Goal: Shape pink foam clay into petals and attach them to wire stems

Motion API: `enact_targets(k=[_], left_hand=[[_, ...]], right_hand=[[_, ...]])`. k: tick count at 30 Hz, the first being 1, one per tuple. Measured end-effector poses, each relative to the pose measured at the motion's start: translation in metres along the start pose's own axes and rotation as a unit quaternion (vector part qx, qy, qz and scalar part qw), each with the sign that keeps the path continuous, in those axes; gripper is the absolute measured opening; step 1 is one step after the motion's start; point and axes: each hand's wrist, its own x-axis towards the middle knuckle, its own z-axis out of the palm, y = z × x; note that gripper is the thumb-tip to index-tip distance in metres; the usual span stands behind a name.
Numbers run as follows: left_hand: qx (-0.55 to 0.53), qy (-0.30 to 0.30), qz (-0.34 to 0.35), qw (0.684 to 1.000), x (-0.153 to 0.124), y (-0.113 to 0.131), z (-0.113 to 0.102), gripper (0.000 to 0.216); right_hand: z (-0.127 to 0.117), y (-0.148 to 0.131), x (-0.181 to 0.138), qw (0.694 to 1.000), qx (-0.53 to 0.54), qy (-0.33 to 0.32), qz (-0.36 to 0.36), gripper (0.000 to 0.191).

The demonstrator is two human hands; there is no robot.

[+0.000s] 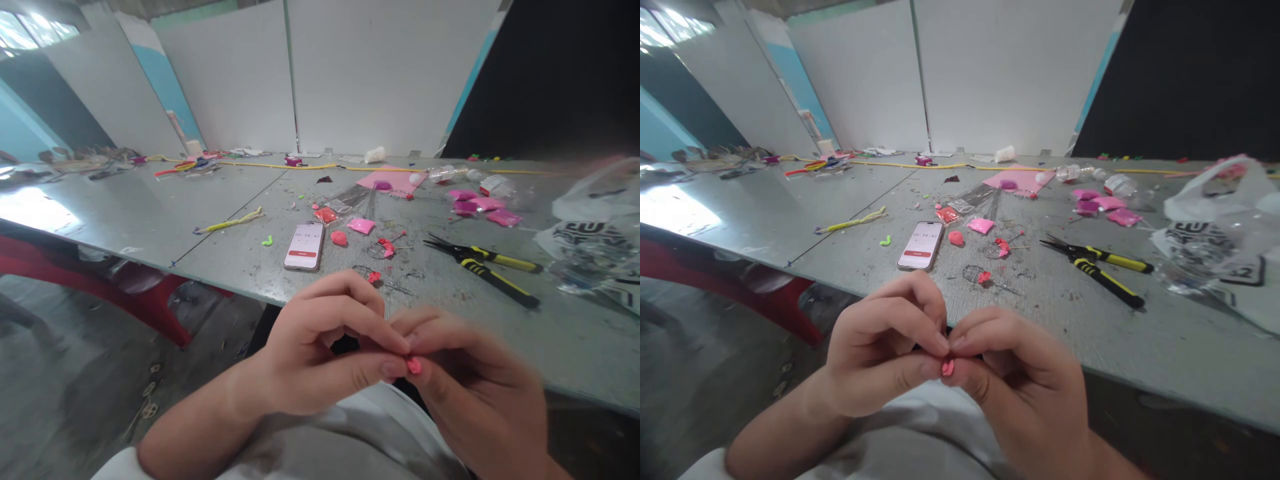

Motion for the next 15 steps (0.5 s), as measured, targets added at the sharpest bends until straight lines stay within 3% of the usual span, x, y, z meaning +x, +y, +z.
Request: enact_targets(k=[15], left_hand=[[-0.04, -0.005, -0.022, 0.999, 0.0004, 0.0, 0.0012, 0.01]], right_hand=[[0.0029, -0.009, 0.0019, 0.999, -0.036, 0.016, -0.013, 0.019]])
